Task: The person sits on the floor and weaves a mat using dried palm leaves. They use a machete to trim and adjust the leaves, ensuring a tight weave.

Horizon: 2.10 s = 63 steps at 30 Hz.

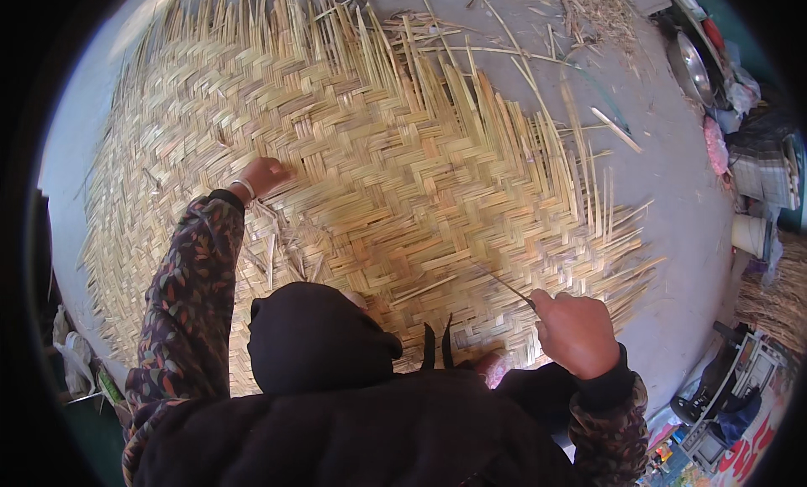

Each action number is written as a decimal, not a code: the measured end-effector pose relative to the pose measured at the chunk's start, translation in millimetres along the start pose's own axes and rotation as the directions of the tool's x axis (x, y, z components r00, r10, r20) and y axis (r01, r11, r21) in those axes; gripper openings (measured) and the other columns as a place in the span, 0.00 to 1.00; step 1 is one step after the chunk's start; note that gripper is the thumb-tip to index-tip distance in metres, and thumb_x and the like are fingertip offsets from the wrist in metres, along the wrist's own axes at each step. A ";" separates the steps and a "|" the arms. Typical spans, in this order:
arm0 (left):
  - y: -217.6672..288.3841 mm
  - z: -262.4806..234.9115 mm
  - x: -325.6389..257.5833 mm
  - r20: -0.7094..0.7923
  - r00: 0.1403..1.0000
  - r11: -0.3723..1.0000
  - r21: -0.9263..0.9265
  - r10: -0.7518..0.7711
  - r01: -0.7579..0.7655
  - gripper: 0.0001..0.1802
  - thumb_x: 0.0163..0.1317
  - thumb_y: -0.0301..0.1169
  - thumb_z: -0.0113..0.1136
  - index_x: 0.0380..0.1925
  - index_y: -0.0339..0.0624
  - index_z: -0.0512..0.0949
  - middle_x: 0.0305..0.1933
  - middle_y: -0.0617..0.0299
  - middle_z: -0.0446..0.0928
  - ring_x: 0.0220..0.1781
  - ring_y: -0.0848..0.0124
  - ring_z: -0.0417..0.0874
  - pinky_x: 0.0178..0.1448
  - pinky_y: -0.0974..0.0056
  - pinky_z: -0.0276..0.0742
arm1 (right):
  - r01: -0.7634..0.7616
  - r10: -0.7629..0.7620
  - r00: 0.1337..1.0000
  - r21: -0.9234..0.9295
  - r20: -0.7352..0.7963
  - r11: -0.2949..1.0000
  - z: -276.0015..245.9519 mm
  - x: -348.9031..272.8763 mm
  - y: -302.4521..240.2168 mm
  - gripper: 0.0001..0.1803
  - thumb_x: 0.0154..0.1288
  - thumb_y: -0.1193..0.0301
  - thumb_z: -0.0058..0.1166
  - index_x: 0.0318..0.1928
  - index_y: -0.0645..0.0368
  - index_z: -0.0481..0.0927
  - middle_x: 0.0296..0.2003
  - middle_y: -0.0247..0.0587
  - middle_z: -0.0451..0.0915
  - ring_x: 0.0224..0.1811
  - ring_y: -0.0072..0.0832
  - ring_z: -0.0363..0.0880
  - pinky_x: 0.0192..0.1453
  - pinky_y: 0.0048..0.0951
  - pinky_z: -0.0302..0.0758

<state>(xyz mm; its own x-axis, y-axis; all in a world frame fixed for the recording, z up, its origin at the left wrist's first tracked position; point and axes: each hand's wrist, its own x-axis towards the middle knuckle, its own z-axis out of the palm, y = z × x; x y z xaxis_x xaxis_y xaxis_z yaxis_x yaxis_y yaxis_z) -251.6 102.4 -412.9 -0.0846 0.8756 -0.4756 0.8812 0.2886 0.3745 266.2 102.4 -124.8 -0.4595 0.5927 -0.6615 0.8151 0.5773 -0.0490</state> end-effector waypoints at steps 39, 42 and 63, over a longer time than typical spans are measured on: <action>-36.3 21.2 -26.0 -0.068 0.995 0.606 -0.790 0.066 -0.094 0.23 0.63 0.31 0.60 0.12 0.47 0.61 0.17 0.79 0.56 0.20 0.85 0.52 0.22 0.68 0.46 | -0.104 0.111 0.970 -0.043 0.214 0.994 -21.0 53.9 -4.7 0.17 0.55 0.65 0.56 0.48 0.48 0.78 0.29 0.47 0.81 0.33 0.48 0.81 0.37 0.47 0.76; -35.0 18.7 -26.3 -0.039 0.997 0.583 -0.809 0.071 -0.073 0.23 0.63 0.32 0.60 0.12 0.48 0.62 0.17 0.79 0.56 0.20 0.84 0.52 0.22 0.68 0.47 | -0.104 0.106 0.972 -0.017 0.212 0.994 -17.3 45.1 -1.2 0.15 0.57 0.67 0.50 0.46 0.50 0.80 0.27 0.49 0.80 0.31 0.49 0.80 0.36 0.49 0.75; -22.4 16.4 30.7 0.326 0.842 0.865 0.121 0.430 -0.488 0.14 0.56 0.39 0.59 0.20 0.41 0.77 0.21 0.59 0.80 0.27 0.62 0.82 0.37 0.56 0.78 | -0.073 0.051 0.997 0.427 0.063 0.901 -1.2 57.5 -63.3 0.12 0.64 0.65 0.52 0.47 0.54 0.74 0.24 0.52 0.77 0.28 0.51 0.79 0.33 0.47 0.73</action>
<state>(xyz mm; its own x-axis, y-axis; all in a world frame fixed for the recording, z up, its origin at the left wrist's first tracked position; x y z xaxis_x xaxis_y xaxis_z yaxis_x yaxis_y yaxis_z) -266.3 116.4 -449.0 0.4588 0.7352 -0.4989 0.8594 -0.2245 0.4595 187.7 100.6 -158.8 -0.3944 0.5848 -0.7088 0.9188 0.2370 -0.3157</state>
